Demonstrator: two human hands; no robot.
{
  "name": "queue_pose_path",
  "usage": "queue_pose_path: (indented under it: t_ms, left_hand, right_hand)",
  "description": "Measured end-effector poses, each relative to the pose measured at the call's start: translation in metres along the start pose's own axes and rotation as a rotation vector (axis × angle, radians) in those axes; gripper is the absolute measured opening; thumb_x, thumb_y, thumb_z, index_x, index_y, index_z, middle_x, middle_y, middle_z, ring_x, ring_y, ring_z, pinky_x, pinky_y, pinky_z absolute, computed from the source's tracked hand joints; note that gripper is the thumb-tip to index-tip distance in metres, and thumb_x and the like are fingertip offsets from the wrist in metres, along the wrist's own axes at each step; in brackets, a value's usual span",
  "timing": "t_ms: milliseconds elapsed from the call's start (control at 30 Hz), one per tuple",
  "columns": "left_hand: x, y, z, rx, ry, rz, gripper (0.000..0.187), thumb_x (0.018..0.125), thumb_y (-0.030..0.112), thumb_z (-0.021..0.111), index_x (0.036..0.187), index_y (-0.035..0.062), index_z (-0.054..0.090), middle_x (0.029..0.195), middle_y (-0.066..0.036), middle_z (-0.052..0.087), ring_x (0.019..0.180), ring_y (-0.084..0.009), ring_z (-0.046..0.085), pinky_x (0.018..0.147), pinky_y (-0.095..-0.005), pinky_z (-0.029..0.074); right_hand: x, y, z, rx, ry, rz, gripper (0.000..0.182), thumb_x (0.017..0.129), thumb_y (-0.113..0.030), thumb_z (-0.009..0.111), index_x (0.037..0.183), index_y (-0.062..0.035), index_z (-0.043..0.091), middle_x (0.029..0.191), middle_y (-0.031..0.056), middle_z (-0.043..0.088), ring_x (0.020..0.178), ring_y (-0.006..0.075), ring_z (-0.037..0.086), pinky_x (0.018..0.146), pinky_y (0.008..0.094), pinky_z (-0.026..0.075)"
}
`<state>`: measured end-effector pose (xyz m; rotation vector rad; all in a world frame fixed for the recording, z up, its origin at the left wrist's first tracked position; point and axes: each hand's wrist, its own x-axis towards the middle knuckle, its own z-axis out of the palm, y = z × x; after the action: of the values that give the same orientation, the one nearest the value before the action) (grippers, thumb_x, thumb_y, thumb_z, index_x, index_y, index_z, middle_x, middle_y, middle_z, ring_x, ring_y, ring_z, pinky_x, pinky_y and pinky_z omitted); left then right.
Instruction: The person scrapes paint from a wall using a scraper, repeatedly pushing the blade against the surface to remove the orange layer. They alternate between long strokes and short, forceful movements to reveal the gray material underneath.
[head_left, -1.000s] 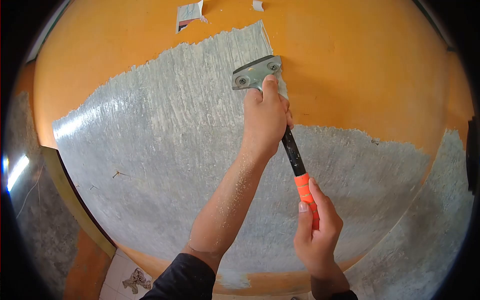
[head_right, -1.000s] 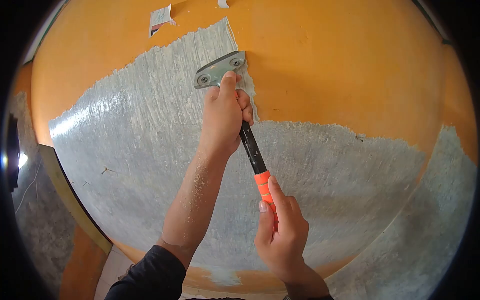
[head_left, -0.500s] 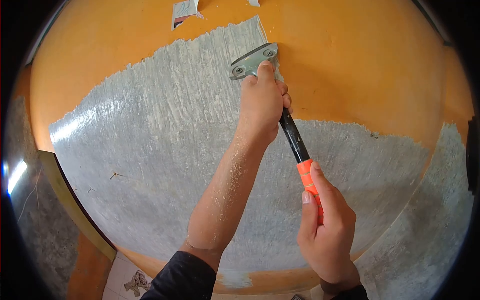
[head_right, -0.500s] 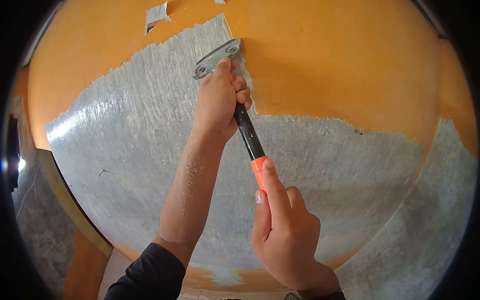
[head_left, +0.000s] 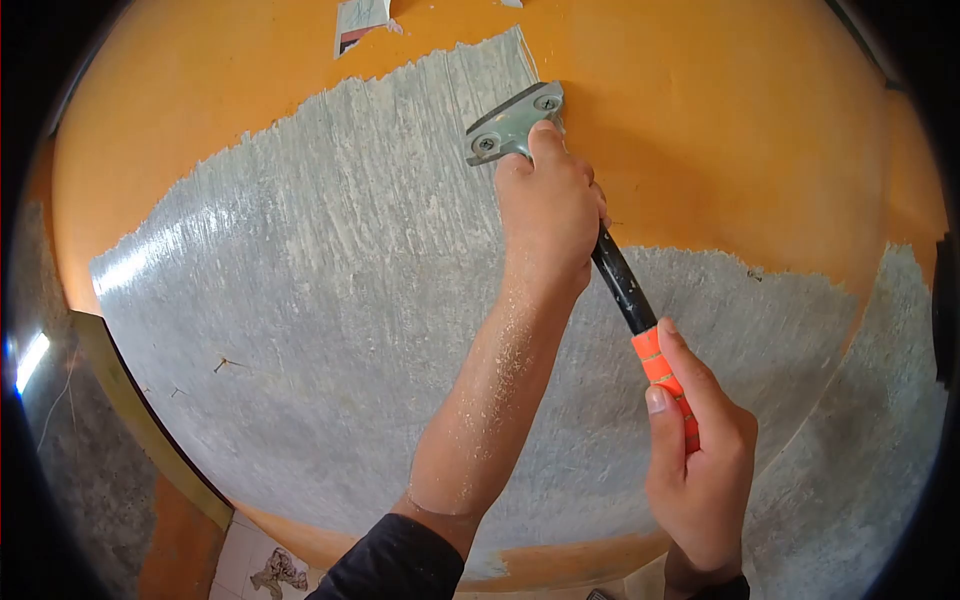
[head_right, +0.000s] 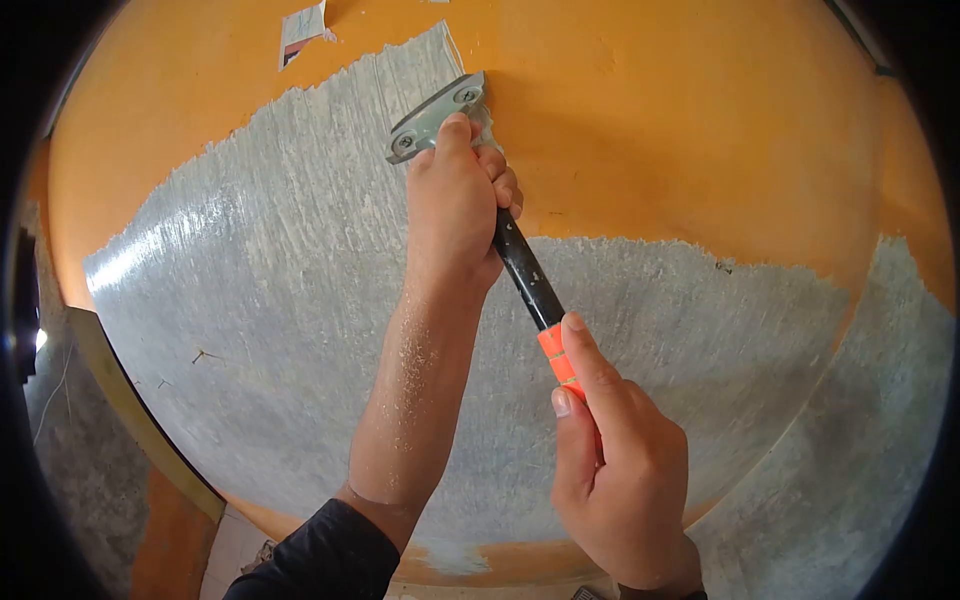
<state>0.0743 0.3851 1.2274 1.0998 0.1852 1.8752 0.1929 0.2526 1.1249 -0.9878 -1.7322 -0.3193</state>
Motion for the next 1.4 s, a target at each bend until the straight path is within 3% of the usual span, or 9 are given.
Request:
queue_pose_path:
  t_ms: [267,667,967,1167,1267,1367,1400]
  left_hand:
    - [0.007,0.010,0.005,-0.002,0.034,-0.014,0.021,0.100,0.024,0.044,0.098,0.0032,0.046,0.062,0.000,0.040,0.047,-0.0107,0.041,0.045,-0.0277,0.037]
    - [0.022,0.020,0.013,0.050,0.037,0.028,0.024,0.100,0.023,0.044,0.101,-0.0003,0.047,0.066,-0.002,0.043,0.050,-0.0119,0.042,0.047,-0.0292,0.040]
    - [0.028,0.028,0.020,0.026,0.046,0.054,0.020,0.100,0.022,0.044,0.101,0.0013,0.046,0.068,-0.003,0.044,0.051,-0.0119,0.042,0.049,-0.0294,0.039]
    - [0.034,0.032,0.021,0.016,0.030,0.056,0.018,0.100,0.021,0.044,0.100,0.0028,0.045,0.068,-0.002,0.042,0.051,-0.0111,0.040,0.049,-0.0293,0.038]
    - [0.031,0.032,0.016,0.014,-0.032,0.097,0.019,0.100,0.022,0.045,0.101,0.0030,0.045,0.065,-0.001,0.040,0.050,-0.0105,0.038,0.048,-0.0290,0.037]
    - [0.016,0.016,-0.001,-0.001,-0.082,0.079,0.021,0.100,0.024,0.045,0.104,0.0030,0.044,0.061,0.001,0.037,0.048,-0.0101,0.037,0.046,-0.0281,0.036]
    - [0.006,0.009,-0.007,-0.009,-0.095,0.058,0.022,0.101,0.025,0.045,0.105,0.0030,0.044,0.060,0.001,0.036,0.047,-0.0100,0.037,0.046,-0.0278,0.036]
  right_hand:
    - [0.008,-0.005,-0.002,0.020,-0.007,-0.010,0.043,0.092,0.000,0.058,0.135,0.0002,0.055,0.093,0.0225,0.070,0.064,0.0239,0.066,0.058,0.0307,0.051]
    - [0.029,-0.016,-0.011,0.060,-0.014,0.074,0.040,0.094,-0.002,0.057,0.134,-0.0033,0.056,0.076,0.0177,0.066,0.059,0.0207,0.064,0.057,0.0302,0.049]
    - [0.042,-0.020,-0.022,0.049,-0.039,0.057,0.038,0.094,-0.003,0.057,0.131,-0.0015,0.057,0.082,0.0225,0.068,0.069,0.0332,0.070,0.061,0.0353,0.053]
    - [0.046,-0.018,-0.023,0.052,-0.040,0.020,0.037,0.094,-0.004,0.057,0.130,-0.0009,0.057,0.084,0.0234,0.068,0.070,0.0352,0.070,0.062,0.0370,0.052]
    - [0.042,-0.006,-0.014,0.110,0.006,-0.055,0.037,0.094,-0.006,0.057,0.131,-0.0005,0.057,0.082,0.0215,0.068,0.067,0.0297,0.069,0.060,0.0361,0.052]
    - [0.020,0.001,-0.009,0.221,-0.016,0.031,0.037,0.095,-0.008,0.056,0.132,0.0000,0.057,0.078,0.0173,0.066,0.064,0.0218,0.067,0.059,0.0339,0.051]
    - [0.005,0.012,-0.007,0.316,-0.056,0.038,0.042,0.097,-0.009,0.055,0.138,-0.0014,0.050,0.071,0.0104,0.062,0.056,0.0151,0.059,0.054,0.0303,0.048]
